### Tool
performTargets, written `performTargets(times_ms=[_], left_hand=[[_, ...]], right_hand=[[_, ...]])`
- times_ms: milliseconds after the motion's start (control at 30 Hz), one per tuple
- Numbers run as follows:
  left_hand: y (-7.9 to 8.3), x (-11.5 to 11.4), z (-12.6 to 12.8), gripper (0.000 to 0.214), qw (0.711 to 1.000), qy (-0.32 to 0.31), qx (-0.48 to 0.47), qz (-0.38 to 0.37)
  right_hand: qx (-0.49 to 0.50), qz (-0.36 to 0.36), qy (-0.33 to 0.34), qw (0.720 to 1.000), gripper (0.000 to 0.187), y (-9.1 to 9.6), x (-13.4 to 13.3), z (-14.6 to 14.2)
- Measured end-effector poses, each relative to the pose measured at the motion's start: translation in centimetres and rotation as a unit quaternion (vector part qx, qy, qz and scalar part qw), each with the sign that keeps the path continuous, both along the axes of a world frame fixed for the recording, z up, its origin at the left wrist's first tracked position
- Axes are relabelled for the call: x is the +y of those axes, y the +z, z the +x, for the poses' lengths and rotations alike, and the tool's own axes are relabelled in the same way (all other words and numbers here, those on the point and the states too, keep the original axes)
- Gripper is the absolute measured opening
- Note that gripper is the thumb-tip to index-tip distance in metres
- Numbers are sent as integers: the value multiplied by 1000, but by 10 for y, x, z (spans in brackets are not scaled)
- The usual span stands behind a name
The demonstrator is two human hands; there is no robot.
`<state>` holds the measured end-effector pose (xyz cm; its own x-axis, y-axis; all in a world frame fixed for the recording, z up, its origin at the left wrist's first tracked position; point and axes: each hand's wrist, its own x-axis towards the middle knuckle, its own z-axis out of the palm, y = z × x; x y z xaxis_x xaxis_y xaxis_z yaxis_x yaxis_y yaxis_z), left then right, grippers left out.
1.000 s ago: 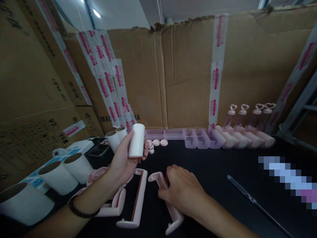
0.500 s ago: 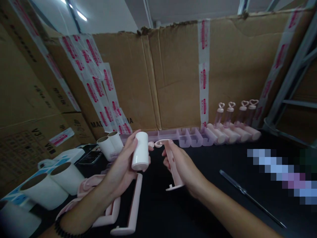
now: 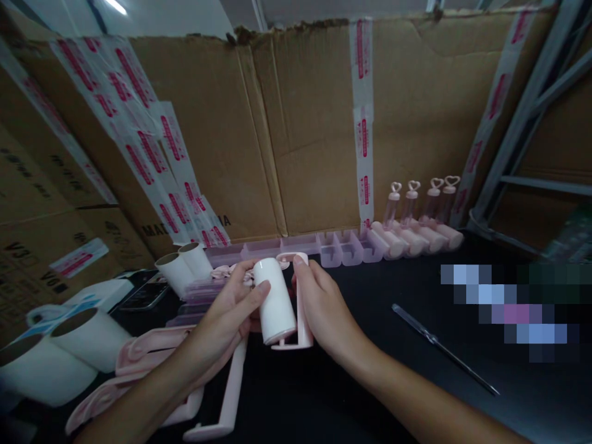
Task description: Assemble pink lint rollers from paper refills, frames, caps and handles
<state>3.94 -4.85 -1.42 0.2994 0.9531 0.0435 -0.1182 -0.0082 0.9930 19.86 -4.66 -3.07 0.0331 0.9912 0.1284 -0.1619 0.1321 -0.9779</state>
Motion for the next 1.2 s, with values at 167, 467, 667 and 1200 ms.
performTargets(times_ms=[167, 467, 667, 1200], left_hand=[[1, -2, 1, 48, 1000, -10, 10, 13], [3, -10, 3, 50, 999, -44, 12, 0], [0, -14, 9, 47, 998, 27, 31, 40], [4, -14, 4, 54, 979, 16, 161, 123]], right_hand=[[-32, 27, -31, 999, 46, -1, -1, -2], [-14, 61, -47, 997, 44, -3, -6, -8], [-9, 74, -41, 996, 43, 2, -9, -9], [-143, 119, -78, 979, 40, 11, -8, -2]])
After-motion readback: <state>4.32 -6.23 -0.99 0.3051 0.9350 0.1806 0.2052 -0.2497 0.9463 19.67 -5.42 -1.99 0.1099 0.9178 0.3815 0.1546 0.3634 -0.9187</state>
